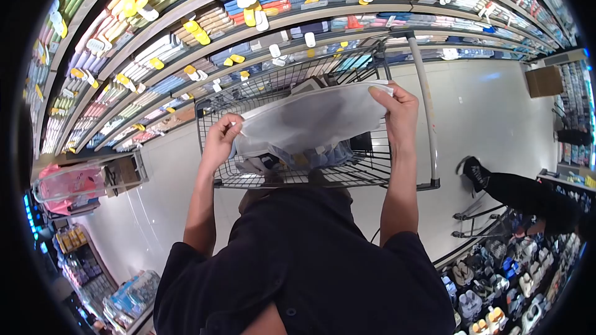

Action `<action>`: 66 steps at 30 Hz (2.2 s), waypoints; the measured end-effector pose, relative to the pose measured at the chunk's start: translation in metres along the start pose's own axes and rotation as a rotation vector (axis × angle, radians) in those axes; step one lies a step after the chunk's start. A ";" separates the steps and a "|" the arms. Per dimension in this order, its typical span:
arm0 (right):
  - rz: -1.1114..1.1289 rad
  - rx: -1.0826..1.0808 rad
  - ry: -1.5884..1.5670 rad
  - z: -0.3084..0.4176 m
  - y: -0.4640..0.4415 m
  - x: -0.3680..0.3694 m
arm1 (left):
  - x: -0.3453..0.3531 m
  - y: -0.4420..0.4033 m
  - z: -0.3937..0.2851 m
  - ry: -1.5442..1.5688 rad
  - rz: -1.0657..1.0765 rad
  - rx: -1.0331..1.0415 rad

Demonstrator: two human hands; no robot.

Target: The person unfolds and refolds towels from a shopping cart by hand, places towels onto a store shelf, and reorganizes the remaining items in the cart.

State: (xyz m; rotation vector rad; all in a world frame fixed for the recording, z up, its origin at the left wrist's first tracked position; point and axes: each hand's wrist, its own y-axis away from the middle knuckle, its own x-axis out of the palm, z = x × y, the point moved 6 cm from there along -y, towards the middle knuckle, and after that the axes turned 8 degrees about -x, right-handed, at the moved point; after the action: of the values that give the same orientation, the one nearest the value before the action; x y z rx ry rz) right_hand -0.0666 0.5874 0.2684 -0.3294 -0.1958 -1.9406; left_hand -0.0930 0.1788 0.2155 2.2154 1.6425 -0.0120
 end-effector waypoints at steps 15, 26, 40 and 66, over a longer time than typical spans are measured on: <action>0.126 -0.196 0.190 0.025 0.007 0.020 | -0.047 0.014 -0.026 0.013 -0.395 0.181; -0.028 -0.296 0.495 0.047 0.089 0.144 | -0.122 -0.022 -0.005 0.032 -0.360 0.195; 1.342 -0.646 0.721 -0.103 0.250 0.425 | 0.055 -0.090 -0.005 1.753 0.552 0.041; -0.082 0.266 0.210 -0.076 0.099 0.118 | -0.050 0.081 0.119 0.739 0.495 -0.197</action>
State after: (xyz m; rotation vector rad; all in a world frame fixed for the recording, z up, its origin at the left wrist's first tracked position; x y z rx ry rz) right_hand -0.0283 0.4240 0.2322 0.0585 -0.3296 -1.9847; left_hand -0.0083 0.0763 0.1408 2.5492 1.2427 1.1616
